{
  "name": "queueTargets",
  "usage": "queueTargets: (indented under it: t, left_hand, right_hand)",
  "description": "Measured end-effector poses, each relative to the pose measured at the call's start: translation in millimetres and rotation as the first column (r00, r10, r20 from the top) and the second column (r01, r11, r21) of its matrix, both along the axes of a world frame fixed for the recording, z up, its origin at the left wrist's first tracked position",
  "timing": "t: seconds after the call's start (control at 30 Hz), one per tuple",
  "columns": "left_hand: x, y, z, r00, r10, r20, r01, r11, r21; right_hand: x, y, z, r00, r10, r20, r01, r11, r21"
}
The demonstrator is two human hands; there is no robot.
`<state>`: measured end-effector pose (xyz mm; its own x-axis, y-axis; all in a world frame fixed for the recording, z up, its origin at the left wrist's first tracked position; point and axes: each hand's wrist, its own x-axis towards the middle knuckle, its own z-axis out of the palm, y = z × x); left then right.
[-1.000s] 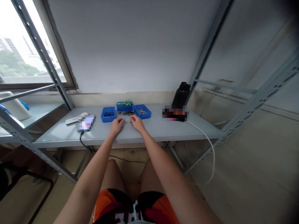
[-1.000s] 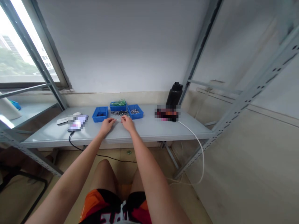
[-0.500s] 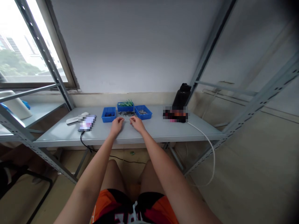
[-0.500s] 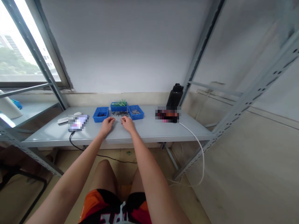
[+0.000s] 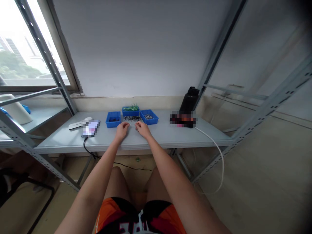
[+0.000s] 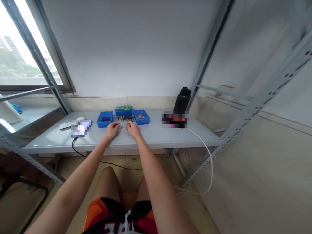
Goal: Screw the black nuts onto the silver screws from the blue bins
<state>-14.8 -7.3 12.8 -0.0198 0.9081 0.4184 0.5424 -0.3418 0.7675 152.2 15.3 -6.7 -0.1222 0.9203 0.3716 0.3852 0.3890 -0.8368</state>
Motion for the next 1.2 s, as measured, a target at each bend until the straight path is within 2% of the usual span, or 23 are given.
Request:
queueTargets:
  t: [0.23, 0.37, 0.43, 0.53, 0.6, 0.7, 0.9, 1.07, 1.2]
  left_hand:
    - [4, 3, -4.8, 0.972, -0.117, -0.204, 0.112, 0.993, -0.04]
    - [4, 3, -3.6, 0.983, -0.075, -0.168, 0.073, 0.997, -0.018]
    - [2, 3, -2.5, 0.996, -0.021, -0.088, 0.022, 1.0, 0.016]
    - [0, 2, -0.8, 0.999, 0.025, 0.021, -0.026, 0.997, 0.066]
    - [-1, 2, 0.1, 0.999, 0.01, 0.05, -0.014, 0.996, 0.091]
    - [0, 1, 1.2, 0.998, -0.032, 0.059, 0.026, 0.993, 0.111]
    - [1, 0, 1.4, 0.995, -0.074, 0.069, 0.065, 0.99, 0.125]
    - [-2, 3, -2.2, 0.997, 0.003, 0.081, -0.009, 0.997, 0.083]
    - [-1, 4, -4.2, 0.999, 0.039, 0.022, -0.039, 0.999, 0.019]
  right_hand:
    - [0, -2, 2.9, 0.998, -0.022, -0.056, 0.027, 0.995, 0.096]
    - [1, -6, 5.2, 0.999, -0.042, -0.023, 0.044, 0.991, 0.126]
    - [0, -8, 5.8, 0.997, -0.059, 0.049, 0.052, 0.991, 0.123]
    - [-3, -11, 5.3, 0.963, -0.039, 0.265, 0.002, 0.991, 0.136]
    - [-5, -13, 4.5, 0.922, -0.023, 0.387, -0.037, 0.988, 0.147]
    - [-7, -14, 3.6, 0.894, -0.037, 0.446, -0.039, 0.987, 0.159]
    - [-7, -15, 4.4, 0.884, -0.046, 0.465, -0.03, 0.988, 0.155]
    - [-6, -15, 6.2, 0.912, -0.065, 0.406, 0.0, 0.988, 0.157]
    - [-4, -15, 7.8, 0.946, -0.105, 0.307, 0.049, 0.981, 0.186]
